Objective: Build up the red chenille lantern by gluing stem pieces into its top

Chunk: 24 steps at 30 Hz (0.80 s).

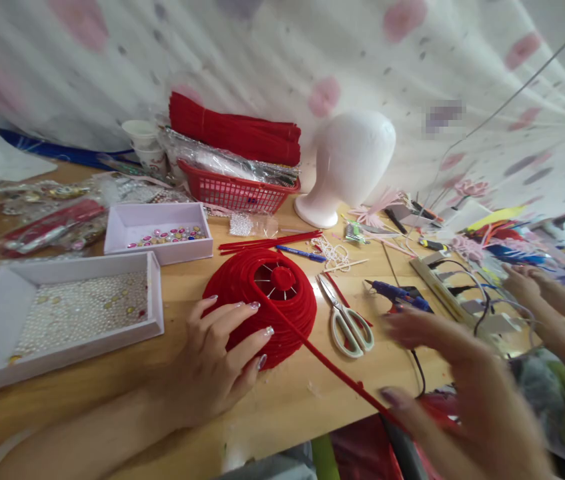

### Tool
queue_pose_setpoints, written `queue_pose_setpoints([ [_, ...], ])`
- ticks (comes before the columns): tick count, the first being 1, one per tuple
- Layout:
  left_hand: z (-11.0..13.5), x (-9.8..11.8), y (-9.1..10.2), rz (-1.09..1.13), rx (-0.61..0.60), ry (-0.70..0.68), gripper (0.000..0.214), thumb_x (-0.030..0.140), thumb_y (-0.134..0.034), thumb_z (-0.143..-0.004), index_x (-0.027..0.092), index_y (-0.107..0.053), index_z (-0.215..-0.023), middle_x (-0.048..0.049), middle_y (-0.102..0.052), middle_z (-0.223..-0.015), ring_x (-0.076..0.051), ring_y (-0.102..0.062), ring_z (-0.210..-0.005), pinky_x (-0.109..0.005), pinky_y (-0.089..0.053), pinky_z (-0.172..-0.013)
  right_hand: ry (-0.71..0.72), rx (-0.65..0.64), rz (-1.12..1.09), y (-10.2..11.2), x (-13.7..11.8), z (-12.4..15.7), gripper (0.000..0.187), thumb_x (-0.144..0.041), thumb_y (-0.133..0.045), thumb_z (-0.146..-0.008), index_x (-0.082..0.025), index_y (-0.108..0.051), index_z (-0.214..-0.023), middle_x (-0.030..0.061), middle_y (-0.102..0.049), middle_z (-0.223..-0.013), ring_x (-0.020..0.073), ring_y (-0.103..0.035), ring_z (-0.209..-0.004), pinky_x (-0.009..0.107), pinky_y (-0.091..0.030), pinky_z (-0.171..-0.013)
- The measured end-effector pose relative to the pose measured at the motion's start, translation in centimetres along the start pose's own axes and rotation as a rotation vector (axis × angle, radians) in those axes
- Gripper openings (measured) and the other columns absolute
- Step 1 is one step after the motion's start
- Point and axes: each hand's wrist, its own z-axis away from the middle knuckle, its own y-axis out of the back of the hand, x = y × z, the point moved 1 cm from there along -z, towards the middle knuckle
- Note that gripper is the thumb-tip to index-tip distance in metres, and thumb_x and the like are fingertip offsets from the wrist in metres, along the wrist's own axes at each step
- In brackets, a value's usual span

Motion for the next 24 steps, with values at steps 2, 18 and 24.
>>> queue_pose_setpoints([
  [2,0.1,-0.2,-0.1,0.001,0.012,-0.003,0.035,0.013,-0.064,-0.085,0.019,-0.056,-0.119,-0.0139,-0.064,-0.123,-0.028,-0.062,-0.115,-0.056,-0.045,-0.107,0.069,-0.088,-0.017,-2.5,-3.5,-2.2,0.063,-0.044,-0.065,-0.093,-0.030,-0.036,-0.148,0.0110,-0.067,-0.125,0.0278,-0.069,-0.108,0.039,-0.062,-0.083],
  [18,0.2,-0.1,-0.2,0.052,0.043,-0.010,0.030,0.012,-0.061,-0.089,0.012,-0.056,-0.119,-0.0189,-0.062,-0.124,-0.030,-0.058,-0.118,-0.058,-0.042,-0.106,0.293,-0.331,0.017,-2.7,-4.6,-9.8,0.026,-0.017,-0.047,-0.100,-0.022,-0.066,-0.116,0.0052,-0.073,-0.091,0.0165,-0.069,-0.079,0.027,-0.054,-0.067],
  [24,0.2,-0.3,-0.2,0.072,0.022,-0.009,0.031,0.011,-0.061,-0.090,0.011,-0.054,-0.120,-0.0185,-0.058,-0.128,-0.030,-0.054,-0.121,-0.057,-0.038,-0.108,0.481,-0.433,0.067,-2.3,-3.3,-12.0,0.045,0.000,-0.041,-0.092,-0.019,-0.069,-0.122,0.0105,-0.069,-0.105,0.0179,-0.068,-0.087,0.029,-0.055,-0.070],
])
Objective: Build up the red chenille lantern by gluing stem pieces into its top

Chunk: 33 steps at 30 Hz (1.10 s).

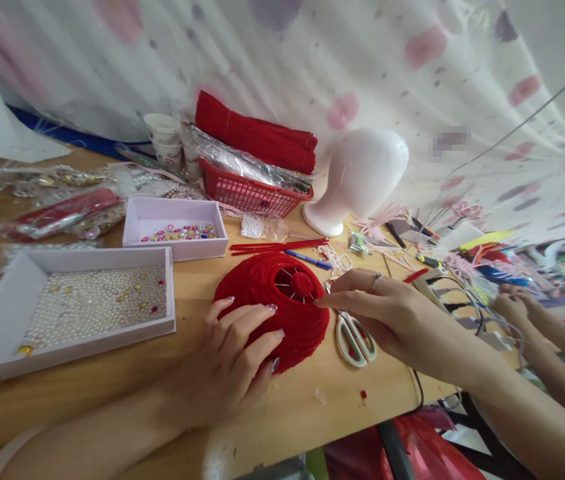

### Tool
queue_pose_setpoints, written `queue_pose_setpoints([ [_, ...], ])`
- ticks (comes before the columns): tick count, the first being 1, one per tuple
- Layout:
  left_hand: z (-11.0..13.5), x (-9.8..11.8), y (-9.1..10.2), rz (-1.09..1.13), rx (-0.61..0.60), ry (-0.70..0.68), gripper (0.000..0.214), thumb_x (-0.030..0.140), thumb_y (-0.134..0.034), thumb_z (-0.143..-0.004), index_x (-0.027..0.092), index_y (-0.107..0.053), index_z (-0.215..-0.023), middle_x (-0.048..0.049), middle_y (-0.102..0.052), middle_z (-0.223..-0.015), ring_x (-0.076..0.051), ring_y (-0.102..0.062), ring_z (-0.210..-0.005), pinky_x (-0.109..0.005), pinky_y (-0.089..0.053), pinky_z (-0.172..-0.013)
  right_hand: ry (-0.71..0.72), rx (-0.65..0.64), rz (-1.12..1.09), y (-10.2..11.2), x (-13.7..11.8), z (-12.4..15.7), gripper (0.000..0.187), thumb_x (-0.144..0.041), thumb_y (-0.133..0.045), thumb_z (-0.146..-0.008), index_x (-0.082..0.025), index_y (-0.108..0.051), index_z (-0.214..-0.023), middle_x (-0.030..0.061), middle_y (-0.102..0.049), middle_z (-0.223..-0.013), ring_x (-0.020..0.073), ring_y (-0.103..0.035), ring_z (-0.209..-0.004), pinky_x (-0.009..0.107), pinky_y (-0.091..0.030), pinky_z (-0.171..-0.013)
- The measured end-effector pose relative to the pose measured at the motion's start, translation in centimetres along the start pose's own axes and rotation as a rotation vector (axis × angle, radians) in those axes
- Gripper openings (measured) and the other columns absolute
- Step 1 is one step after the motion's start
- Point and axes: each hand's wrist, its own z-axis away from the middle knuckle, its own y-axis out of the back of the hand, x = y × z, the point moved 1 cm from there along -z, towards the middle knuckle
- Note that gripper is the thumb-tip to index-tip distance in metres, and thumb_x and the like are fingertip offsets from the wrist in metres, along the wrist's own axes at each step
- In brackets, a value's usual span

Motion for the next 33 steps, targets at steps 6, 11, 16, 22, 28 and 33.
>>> queue_pose_setpoints([
  [6,0.0,-0.3,0.1,0.037,-0.042,0.003,0.033,0.011,-0.063,-0.089,0.011,-0.054,-0.120,-0.0172,-0.053,-0.129,-0.028,-0.051,-0.121,-0.055,-0.035,-0.110,0.079,0.062,-0.075,-0.5,1.4,-0.6,0.044,0.007,-0.044,-0.088,-0.014,-0.072,-0.116,0.0115,-0.068,-0.106,0.0163,-0.066,-0.094,0.026,-0.055,-0.076],
  [11,-0.1,-0.3,0.1,0.044,-0.039,0.018,0.033,0.009,-0.062,-0.086,0.012,-0.054,-0.118,-0.0167,-0.051,-0.129,-0.029,-0.052,-0.121,-0.054,-0.038,-0.107,0.133,0.071,-0.219,-1.1,2.6,-1.2,0.041,0.005,-0.042,-0.092,-0.013,-0.073,-0.113,0.0099,-0.065,-0.105,0.0117,-0.063,-0.097,0.022,-0.053,-0.080],
  [16,-0.5,-0.6,0.3,0.006,-0.045,0.070,0.035,0.017,-0.064,-0.087,0.014,-0.054,-0.120,-0.0172,-0.050,-0.130,-0.031,-0.051,-0.121,-0.055,-0.039,-0.106,0.146,0.082,-0.267,-1.2,3.1,-1.6,0.038,0.004,-0.043,-0.093,-0.013,-0.074,-0.107,0.0080,-0.063,-0.102,0.0093,-0.061,-0.093,0.019,-0.051,-0.079],
  [22,-0.9,-1.0,0.4,-0.050,-0.060,0.132,0.035,0.026,-0.065,-0.090,0.023,-0.054,-0.123,-0.0184,-0.042,-0.137,-0.034,-0.047,-0.125,-0.058,-0.039,-0.104,0.167,0.115,-0.313,-1.6,3.6,-1.6,0.037,0.006,-0.045,-0.091,-0.012,-0.074,-0.104,0.0086,-0.064,-0.102,0.0103,-0.063,-0.097,0.020,-0.052,-0.083],
  [28,-0.8,-1.4,0.3,-0.062,-0.075,0.182,0.042,0.030,-0.063,-0.091,0.023,-0.051,-0.131,-0.0205,-0.038,-0.140,-0.037,-0.045,-0.125,-0.061,-0.041,-0.100,0.149,0.108,-0.378,-2.2,4.2,-1.5,0.035,0.004,-0.048,-0.093,-0.017,-0.075,-0.103,0.0084,-0.067,-0.110,0.0111,-0.066,-0.104,0.022,-0.054,-0.088],
  [33,-0.9,-1.6,0.4,-0.070,-0.125,0.196,0.050,0.033,-0.063,-0.091,0.025,-0.049,-0.138,-0.0199,-0.037,-0.142,-0.039,-0.044,-0.128,-0.061,-0.041,-0.101,0.146,0.084,-0.363,-1.9,4.1,-1.5,0.034,0.002,-0.047,-0.094,-0.015,-0.074,-0.104,0.0092,-0.069,-0.112,0.0095,-0.067,-0.105,0.017,-0.052,-0.091],
])
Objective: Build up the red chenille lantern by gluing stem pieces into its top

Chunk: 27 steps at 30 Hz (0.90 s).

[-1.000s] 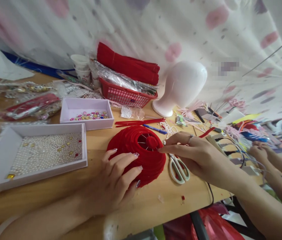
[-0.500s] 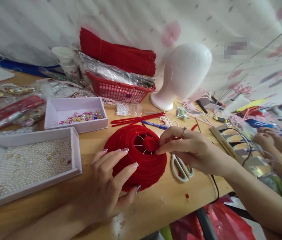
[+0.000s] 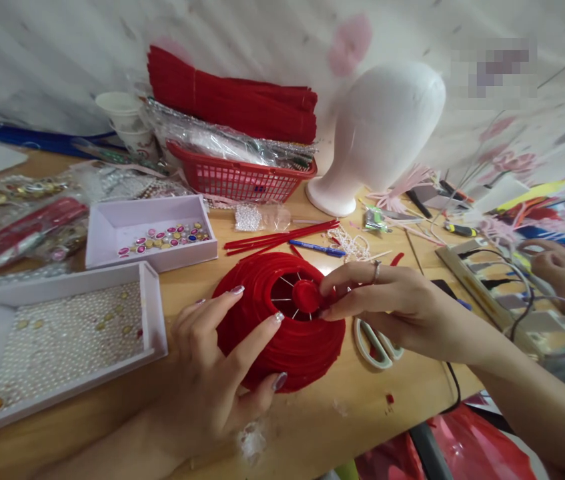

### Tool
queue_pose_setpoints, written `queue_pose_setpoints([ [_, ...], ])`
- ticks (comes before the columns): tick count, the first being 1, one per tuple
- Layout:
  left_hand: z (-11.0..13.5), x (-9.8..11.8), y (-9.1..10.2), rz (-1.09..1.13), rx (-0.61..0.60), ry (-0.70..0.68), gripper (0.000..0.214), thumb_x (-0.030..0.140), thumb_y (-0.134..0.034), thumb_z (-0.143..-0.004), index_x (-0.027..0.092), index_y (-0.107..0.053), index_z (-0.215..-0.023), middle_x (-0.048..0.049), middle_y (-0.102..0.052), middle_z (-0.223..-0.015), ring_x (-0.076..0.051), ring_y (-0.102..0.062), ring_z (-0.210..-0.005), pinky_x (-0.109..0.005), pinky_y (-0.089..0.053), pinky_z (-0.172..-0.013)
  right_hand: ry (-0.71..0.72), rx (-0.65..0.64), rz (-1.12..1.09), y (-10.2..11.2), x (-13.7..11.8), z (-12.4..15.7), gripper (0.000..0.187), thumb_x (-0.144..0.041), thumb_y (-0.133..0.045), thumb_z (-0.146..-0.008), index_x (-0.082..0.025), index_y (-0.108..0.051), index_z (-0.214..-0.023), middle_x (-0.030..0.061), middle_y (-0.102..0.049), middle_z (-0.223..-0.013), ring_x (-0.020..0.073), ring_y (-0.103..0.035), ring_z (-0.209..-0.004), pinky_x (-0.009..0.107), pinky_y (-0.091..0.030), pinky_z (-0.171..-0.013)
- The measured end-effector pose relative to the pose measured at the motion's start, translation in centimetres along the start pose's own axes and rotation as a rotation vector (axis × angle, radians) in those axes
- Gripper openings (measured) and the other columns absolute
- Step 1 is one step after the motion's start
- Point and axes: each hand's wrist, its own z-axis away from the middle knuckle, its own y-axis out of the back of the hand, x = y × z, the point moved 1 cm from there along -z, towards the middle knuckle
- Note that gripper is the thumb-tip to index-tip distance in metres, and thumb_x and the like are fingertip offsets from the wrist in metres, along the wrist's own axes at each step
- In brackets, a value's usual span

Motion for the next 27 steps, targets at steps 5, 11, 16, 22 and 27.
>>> queue_pose_setpoints([
  [5,-0.2,0.1,0.1,-0.013,-0.013,0.019,0.049,0.034,-0.062,-0.090,0.026,-0.050,-0.137,-0.0190,-0.037,-0.142,-0.040,-0.045,-0.127,-0.062,-0.040,-0.103,0.009,-0.012,0.061,0.1,-0.1,0.0,0.032,-0.001,-0.047,-0.095,-0.015,-0.075,-0.104,0.0105,-0.071,-0.115,0.0110,-0.068,-0.110,0.017,-0.052,-0.095],
  [11,-0.6,0.0,0.1,-0.036,-0.010,0.002,0.047,0.033,-0.063,-0.089,0.026,-0.050,-0.134,-0.0178,-0.037,-0.142,-0.039,-0.045,-0.127,-0.062,-0.038,-0.103,-0.029,0.055,0.018,-0.6,-0.3,0.1,0.029,-0.002,-0.049,-0.096,-0.017,-0.074,-0.101,0.0094,-0.072,-0.112,0.0116,-0.070,-0.103,0.021,-0.055,-0.088],
  [16,-0.9,-0.3,0.2,-0.038,0.010,-0.066,0.044,0.031,-0.059,-0.090,0.024,-0.051,-0.132,-0.0189,-0.040,-0.140,-0.040,-0.046,-0.126,-0.063,-0.037,-0.102,-0.140,0.120,0.052,-1.6,-1.5,0.8,0.030,-0.002,-0.048,-0.095,-0.018,-0.073,-0.101,0.0091,-0.072,-0.114,0.0139,-0.070,-0.101,0.027,-0.057,-0.084],
  [22,-0.9,-0.5,0.2,0.006,0.081,-0.049,0.052,0.023,-0.063,-0.091,0.015,-0.043,-0.138,-0.0228,-0.049,-0.136,-0.037,-0.049,-0.128,-0.058,-0.038,-0.104,-0.315,0.198,0.114,-2.1,-4.4,2.1,0.030,-0.007,-0.047,-0.095,-0.019,-0.074,-0.098,0.0077,-0.075,-0.105,0.0151,-0.071,-0.094,0.029,-0.057,-0.083],
  [27,-0.9,-0.4,0.4,0.016,0.101,-0.023,0.040,0.013,-0.060,-0.093,0.017,-0.050,-0.132,-0.0189,-0.054,-0.131,-0.033,-0.055,-0.121,-0.054,-0.041,-0.100,-0.382,0.176,0.089,-2.7,-6.0,3.2,0.029,-0.010,-0.051,-0.095,-0.019,-0.076,-0.106,0.0060,-0.077,-0.102,0.0128,-0.072,-0.084,0.024,-0.058,-0.073],
])
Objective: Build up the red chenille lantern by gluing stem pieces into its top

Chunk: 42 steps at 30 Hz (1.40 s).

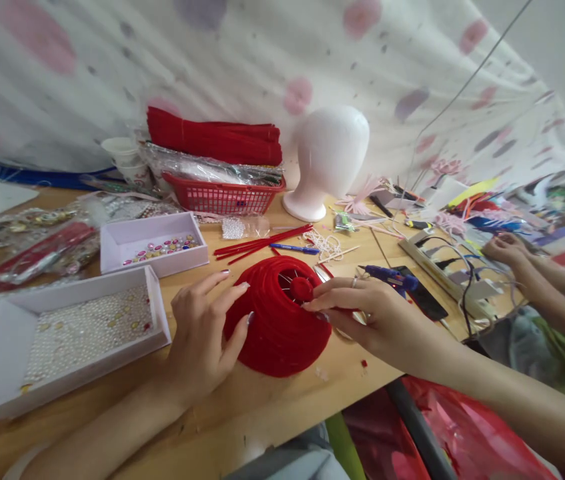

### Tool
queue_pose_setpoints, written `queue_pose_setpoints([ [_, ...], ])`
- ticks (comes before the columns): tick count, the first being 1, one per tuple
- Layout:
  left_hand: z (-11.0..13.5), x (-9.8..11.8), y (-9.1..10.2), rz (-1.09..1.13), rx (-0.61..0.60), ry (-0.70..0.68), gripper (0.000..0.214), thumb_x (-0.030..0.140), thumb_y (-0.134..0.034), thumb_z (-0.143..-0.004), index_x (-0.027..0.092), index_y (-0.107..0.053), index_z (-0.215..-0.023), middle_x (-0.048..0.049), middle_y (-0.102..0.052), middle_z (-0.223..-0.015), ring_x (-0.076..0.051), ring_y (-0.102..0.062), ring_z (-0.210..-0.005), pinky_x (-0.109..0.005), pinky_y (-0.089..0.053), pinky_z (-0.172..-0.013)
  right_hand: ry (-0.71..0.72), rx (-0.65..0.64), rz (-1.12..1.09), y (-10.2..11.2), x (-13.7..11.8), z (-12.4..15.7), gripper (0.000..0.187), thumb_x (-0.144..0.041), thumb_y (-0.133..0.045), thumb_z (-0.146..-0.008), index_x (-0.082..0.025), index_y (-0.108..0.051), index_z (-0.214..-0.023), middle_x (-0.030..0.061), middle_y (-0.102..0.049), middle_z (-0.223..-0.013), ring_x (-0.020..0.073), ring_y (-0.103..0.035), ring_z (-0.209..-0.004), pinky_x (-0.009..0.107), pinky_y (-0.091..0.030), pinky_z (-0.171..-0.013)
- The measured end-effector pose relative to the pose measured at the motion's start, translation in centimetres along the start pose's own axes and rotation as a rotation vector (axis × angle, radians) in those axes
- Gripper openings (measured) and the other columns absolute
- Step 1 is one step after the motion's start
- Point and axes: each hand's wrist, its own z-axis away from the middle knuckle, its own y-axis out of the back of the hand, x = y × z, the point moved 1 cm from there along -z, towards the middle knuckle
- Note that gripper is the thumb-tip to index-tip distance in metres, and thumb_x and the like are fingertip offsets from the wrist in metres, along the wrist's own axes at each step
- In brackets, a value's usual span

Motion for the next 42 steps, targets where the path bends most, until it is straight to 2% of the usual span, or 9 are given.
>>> queue_pose_setpoints([
  [5,-0.5,0.0,0.4,0.013,0.001,-0.086,0.034,0.006,-0.058,-0.092,0.019,-0.056,-0.123,-0.0127,-0.061,-0.119,-0.028,-0.060,-0.109,-0.048,-0.043,-0.094,0.002,0.059,-0.018,-0.7,-0.6,1.1,0.028,-0.013,-0.053,-0.094,-0.019,-0.076,-0.109,0.0074,-0.077,-0.110,0.0146,-0.073,-0.096,0.023,-0.058,-0.083],
  [7,-0.8,0.1,0.7,0.006,-0.004,-0.098,0.035,0.003,-0.057,-0.091,0.020,-0.057,-0.122,-0.0109,-0.062,-0.117,-0.026,-0.061,-0.105,-0.045,-0.044,-0.091,-0.011,0.071,-0.028,-1.0,-0.7,1.5,0.028,-0.012,-0.055,-0.093,-0.021,-0.076,-0.110,0.0062,-0.078,-0.110,0.0149,-0.074,-0.095,0.023,-0.058,-0.081],
  [11,-1.6,1.3,1.5,0.060,-0.032,-0.135,0.039,0.000,-0.057,-0.089,0.023,-0.058,-0.121,-0.0085,-0.060,-0.114,-0.023,-0.060,-0.102,-0.044,-0.047,-0.091,0.026,0.095,-0.025,-1.6,-0.6,2.3,0.028,-0.012,-0.056,-0.092,-0.022,-0.075,-0.111,0.0077,-0.076,-0.116,0.0171,-0.074,-0.098,0.025,-0.060,-0.082],
  [14,-1.8,2.8,1.7,0.105,-0.084,-0.175,0.037,0.007,-0.058,-0.090,0.021,-0.059,-0.124,-0.0090,-0.059,-0.112,-0.023,-0.058,-0.100,-0.046,-0.046,-0.094,0.068,0.145,0.023,-2.2,-0.5,2.8,0.030,-0.012,-0.054,-0.095,-0.021,-0.074,-0.114,0.0096,-0.074,-0.121,0.0192,-0.073,-0.107,0.030,-0.061,-0.090],
  [17,-1.6,3.5,1.4,0.076,-0.138,-0.135,0.035,0.016,-0.059,-0.094,0.021,-0.058,-0.129,-0.0100,-0.058,-0.113,-0.024,-0.057,-0.102,-0.044,-0.046,-0.093,0.121,0.227,0.018,-2.9,-0.2,3.2,0.031,-0.012,-0.050,-0.096,-0.019,-0.072,-0.116,0.0110,-0.073,-0.121,0.0183,-0.073,-0.105,0.030,-0.061,-0.091],
  [26,-2.1,2.2,1.2,-0.004,-0.194,-0.261,0.029,0.018,-0.057,-0.094,0.019,-0.057,-0.123,-0.0127,-0.053,-0.120,-0.026,-0.055,-0.109,-0.044,-0.049,-0.095,0.140,0.237,0.088,-4.5,0.8,4.5,0.037,-0.018,-0.045,-0.100,-0.019,-0.063,-0.131,0.0146,-0.066,-0.135,0.0275,-0.072,-0.106,0.041,-0.065,-0.080],
  [33,-2.6,2.1,1.3,-0.009,-0.214,-0.291,0.037,0.023,-0.054,-0.096,0.020,-0.049,-0.133,-0.0146,-0.052,-0.124,-0.027,-0.055,-0.112,-0.044,-0.052,-0.095,0.184,0.236,0.143,-3.5,0.4,3.8,0.036,-0.016,-0.043,-0.098,-0.014,-0.069,-0.123,0.0167,-0.072,-0.124,0.0280,-0.075,-0.097,0.039,-0.068,-0.075],
  [39,-2.6,1.8,1.2,-0.026,-0.255,-0.292,0.031,0.025,-0.052,-0.097,0.015,-0.055,-0.126,-0.0174,-0.049,-0.128,-0.029,-0.054,-0.115,-0.045,-0.051,-0.095,0.217,0.214,0.215,-3.7,0.6,4.0,0.038,-0.014,-0.043,-0.095,-0.015,-0.066,-0.126,0.0161,-0.072,-0.124,0.0275,-0.074,-0.095,0.038,-0.068,-0.075],
  [42,-2.5,1.7,1.2,-0.025,-0.264,-0.302,0.030,0.025,-0.052,-0.098,0.015,-0.055,-0.126,-0.0177,-0.049,-0.128,-0.029,-0.054,-0.116,-0.045,-0.050,-0.095,0.227,0.236,0.207,-3.8,0.9,4.5,0.040,-0.011,-0.048,-0.091,-0.016,-0.062,-0.128,0.0162,-0.070,-0.126,0.0268,-0.073,-0.094,0.035,-0.066,-0.069],
])
